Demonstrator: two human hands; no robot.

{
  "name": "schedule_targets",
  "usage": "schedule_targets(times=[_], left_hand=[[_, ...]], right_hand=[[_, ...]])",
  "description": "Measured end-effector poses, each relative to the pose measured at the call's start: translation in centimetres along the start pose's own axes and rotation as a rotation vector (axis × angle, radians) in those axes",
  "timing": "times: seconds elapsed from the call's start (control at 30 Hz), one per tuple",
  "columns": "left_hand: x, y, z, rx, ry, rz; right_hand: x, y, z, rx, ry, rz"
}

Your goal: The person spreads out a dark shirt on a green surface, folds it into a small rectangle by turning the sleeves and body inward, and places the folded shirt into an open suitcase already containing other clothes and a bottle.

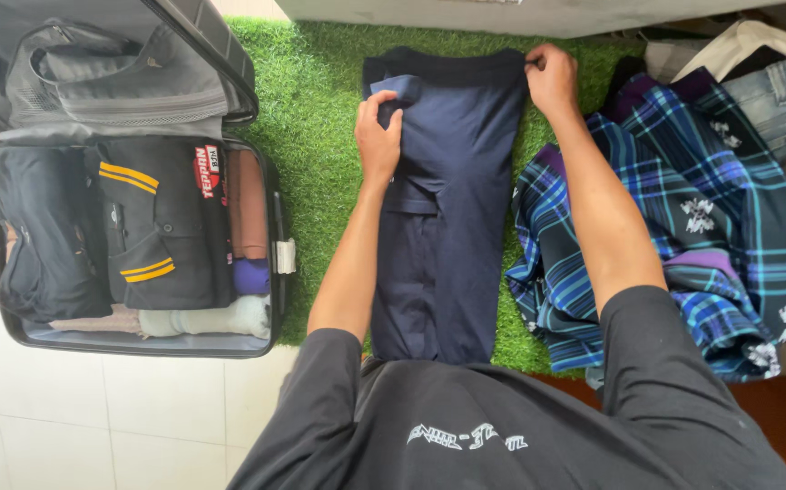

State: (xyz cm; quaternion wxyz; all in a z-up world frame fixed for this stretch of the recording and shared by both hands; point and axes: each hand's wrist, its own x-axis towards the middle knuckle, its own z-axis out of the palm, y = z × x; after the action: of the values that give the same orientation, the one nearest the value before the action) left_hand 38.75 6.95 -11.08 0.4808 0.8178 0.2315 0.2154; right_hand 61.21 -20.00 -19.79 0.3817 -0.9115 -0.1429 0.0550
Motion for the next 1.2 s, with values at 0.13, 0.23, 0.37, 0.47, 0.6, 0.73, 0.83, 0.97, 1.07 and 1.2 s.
schedule_targets(times=[0.13, 0.23, 0.37, 0.47, 0.6, 0.73, 0.83, 0.97, 1.07, 1.2], left_hand=[[-0.9, 2.9, -2.5, 0.221, 0.12, 0.012], [-4.4, 5.8, -5.1, 0.311, 0.099, 0.152], [-14.4, 8.9, -7.5, -0.031, -0.212, 0.038], [-21.7, 9.0, -8.7, -0.089, -0.485, -0.192], [-29.9, 6.7, -9.6, -0.049, -0.45, -0.153], [-32.1, 3.7, -9.1, -0.096, -0.485, -0.336], [-31.4, 3.3, -8.1, -0.061, -0.55, -0.431], [-29.5, 3.5, -7.8, 0.203, -0.744, -0.463], [-29.2, 3.0, -7.0, 0.215, -0.75, -0.32], [-32.0, 3.1, -7.9, 0.021, -0.566, -0.227]], right_hand=[[-2.8, -3.5, -2.0, 0.041, 0.167, -0.246], [-9.4, -7.4, -4.3, 0.113, 0.135, -0.087], [-22.9, -13.4, -4.8, 0.208, 0.246, -0.075], [-33.3, -16.3, -4.0, 0.059, 0.238, 0.002], [-43.5, -16.7, -2.9, 0.068, 0.124, 0.347], [-49.0, -15.3, -2.8, -0.071, 0.041, 0.472], [-49.7, -15.0, -2.5, -0.09, 0.005, 0.447], [-49.8, -14.1, -1.7, -0.123, 0.104, 0.412], [-49.8, -13.1, -2.0, -0.125, 0.09, 0.56], [-50.2, -13.4, -1.6, -0.165, 0.048, 0.565]])
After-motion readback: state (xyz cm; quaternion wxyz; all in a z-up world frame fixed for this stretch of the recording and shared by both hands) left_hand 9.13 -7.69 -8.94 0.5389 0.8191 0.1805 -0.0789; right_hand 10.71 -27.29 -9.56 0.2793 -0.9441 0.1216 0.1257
